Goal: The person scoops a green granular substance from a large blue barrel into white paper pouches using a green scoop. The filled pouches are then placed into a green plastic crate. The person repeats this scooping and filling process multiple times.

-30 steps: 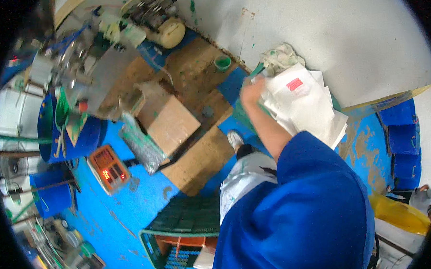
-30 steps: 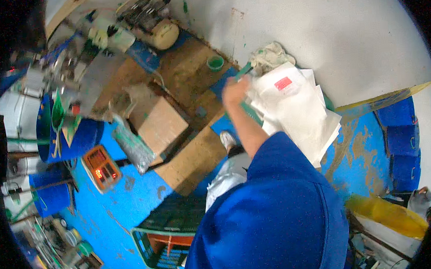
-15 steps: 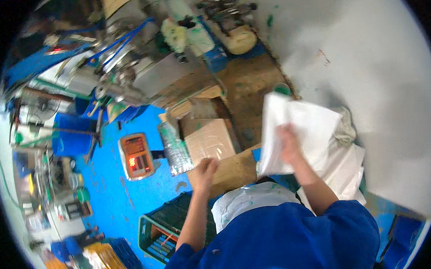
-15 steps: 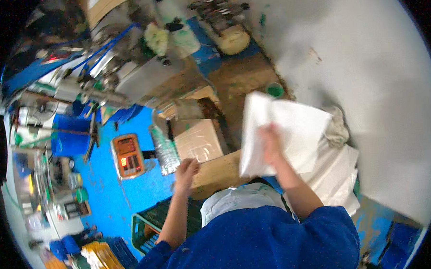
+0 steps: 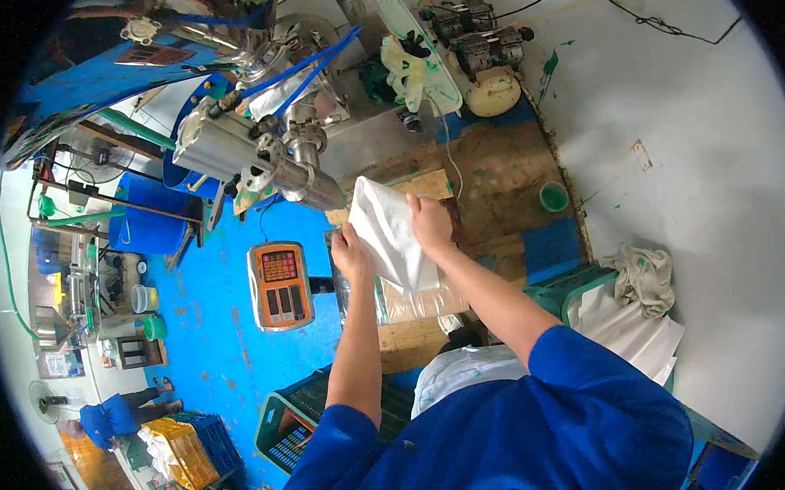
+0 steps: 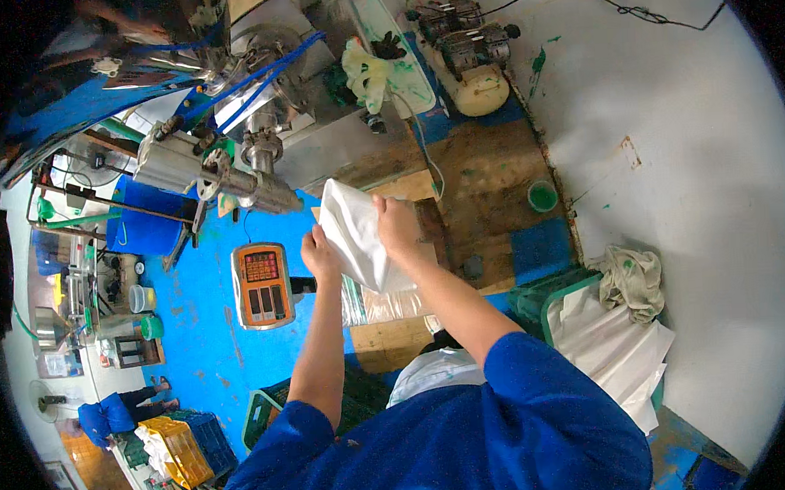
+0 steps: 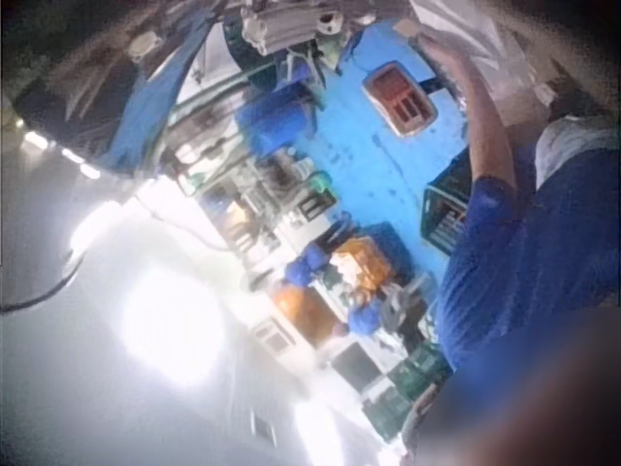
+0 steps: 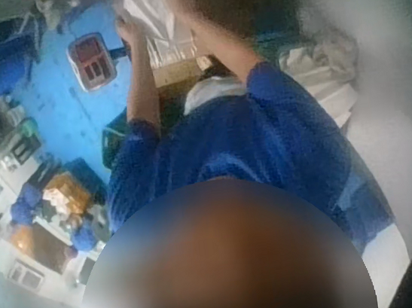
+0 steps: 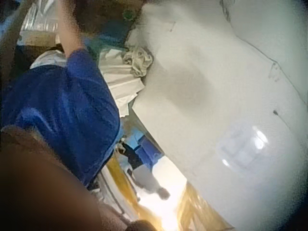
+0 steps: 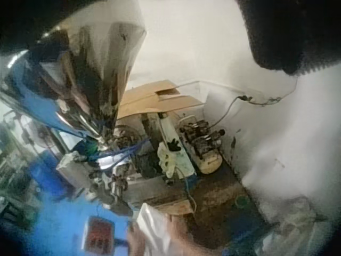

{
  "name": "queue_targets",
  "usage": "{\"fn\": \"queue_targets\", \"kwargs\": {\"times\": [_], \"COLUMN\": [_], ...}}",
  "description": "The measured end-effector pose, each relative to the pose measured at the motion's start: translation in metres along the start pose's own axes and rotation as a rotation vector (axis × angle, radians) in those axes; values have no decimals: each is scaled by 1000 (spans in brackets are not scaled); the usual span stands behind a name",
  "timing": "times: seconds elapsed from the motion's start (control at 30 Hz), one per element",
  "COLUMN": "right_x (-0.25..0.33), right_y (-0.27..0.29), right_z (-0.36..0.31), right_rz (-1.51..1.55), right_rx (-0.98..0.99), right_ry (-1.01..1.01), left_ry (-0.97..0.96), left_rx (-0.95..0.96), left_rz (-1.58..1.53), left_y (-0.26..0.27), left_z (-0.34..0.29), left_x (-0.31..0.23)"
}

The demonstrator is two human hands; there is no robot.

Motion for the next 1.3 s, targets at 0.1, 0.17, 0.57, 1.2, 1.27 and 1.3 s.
{"fn": "queue_targets", "kwargs": {"times": [0.1,0.17,0.57,1.2,1.27,1.3], "right_x": [-48,-73,-61,-64,-66,-69], "right_y": [-17,-24,-10,-30,-26,-22], "right_z": [18,14,2,15,24,28], "right_rz": [-107,-128,-104,720,774,760], "right_rx": [74,76,-23,222,210,170], "right_ry": [-245,-349,-307,-546,-506,-481], "left_ry": [22,74,-511,110,194,230], "left_rx": [-16,10,601,1104,1198,1232], "left_rz": [117,74,1141,481,532,567], "left_y": [-21,-28,-136,-25,-23,-24], "left_z": [35,46,-18,-85,-104,-111], "left_x": [29,53,20,7,44,65]}}
Point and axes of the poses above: each hand's wrist, its own z-axis towards the middle knuckle, its own y-axis out of the back of the hand, x = y × z, the point moved 9 cm from there along z, towards the middle knuckle, and after that the axes turned 12 degrees about y, right-handed, at the moved point
